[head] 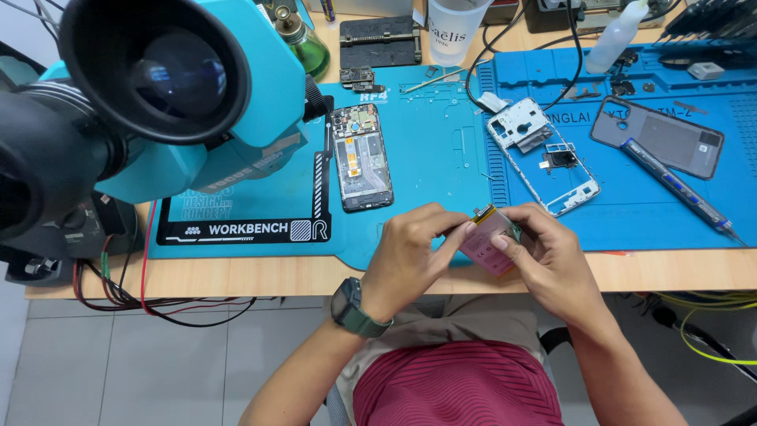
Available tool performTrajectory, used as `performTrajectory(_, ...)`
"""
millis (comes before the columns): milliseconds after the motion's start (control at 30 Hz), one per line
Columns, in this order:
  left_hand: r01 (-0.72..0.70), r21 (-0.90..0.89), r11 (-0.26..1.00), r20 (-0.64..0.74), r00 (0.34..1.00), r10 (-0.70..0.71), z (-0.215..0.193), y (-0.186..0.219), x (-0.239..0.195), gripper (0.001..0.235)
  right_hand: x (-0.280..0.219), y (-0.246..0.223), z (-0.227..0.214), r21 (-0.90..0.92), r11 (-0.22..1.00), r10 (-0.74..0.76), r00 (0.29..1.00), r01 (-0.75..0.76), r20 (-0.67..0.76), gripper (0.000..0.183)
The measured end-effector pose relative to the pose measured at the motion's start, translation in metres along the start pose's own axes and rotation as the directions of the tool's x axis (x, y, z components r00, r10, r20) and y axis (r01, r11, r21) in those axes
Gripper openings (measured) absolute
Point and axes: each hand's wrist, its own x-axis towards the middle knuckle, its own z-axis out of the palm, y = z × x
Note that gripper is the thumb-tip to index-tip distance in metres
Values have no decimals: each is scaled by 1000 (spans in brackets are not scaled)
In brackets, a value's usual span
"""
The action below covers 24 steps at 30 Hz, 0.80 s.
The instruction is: The person disassembles a smartphone by prying open the back cover and removing the battery. They then use a small tool to scrape the surface of the battery and apply a substance from a small bottle.
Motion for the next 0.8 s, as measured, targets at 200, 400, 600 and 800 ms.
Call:
performTrajectory(200, -116, 245, 963, 9, 993, 118, 18, -13, -9, 12, -1, -5, 2, -18, 1000, -13, 1000, 13, -17, 24)
performTrajectory(400, 98, -31, 995, 58, 994, -96, 7, -8, -1, 19, -5, -4, 9, -25, 1000, 12, 1000, -12, -26, 27)
performTrajectory(600, 350, -266, 898, 154, 935, -318, -3, -14, 7, 17, -7, 3, 16, 54, 996, 72, 997, -70, -24, 30)
performTrajectory(800, 323, -333, 886, -40, 934, -355, 2, -1, -7, 16, -7, -4, 15, 120, 989, 98, 993, -90, -63, 30)
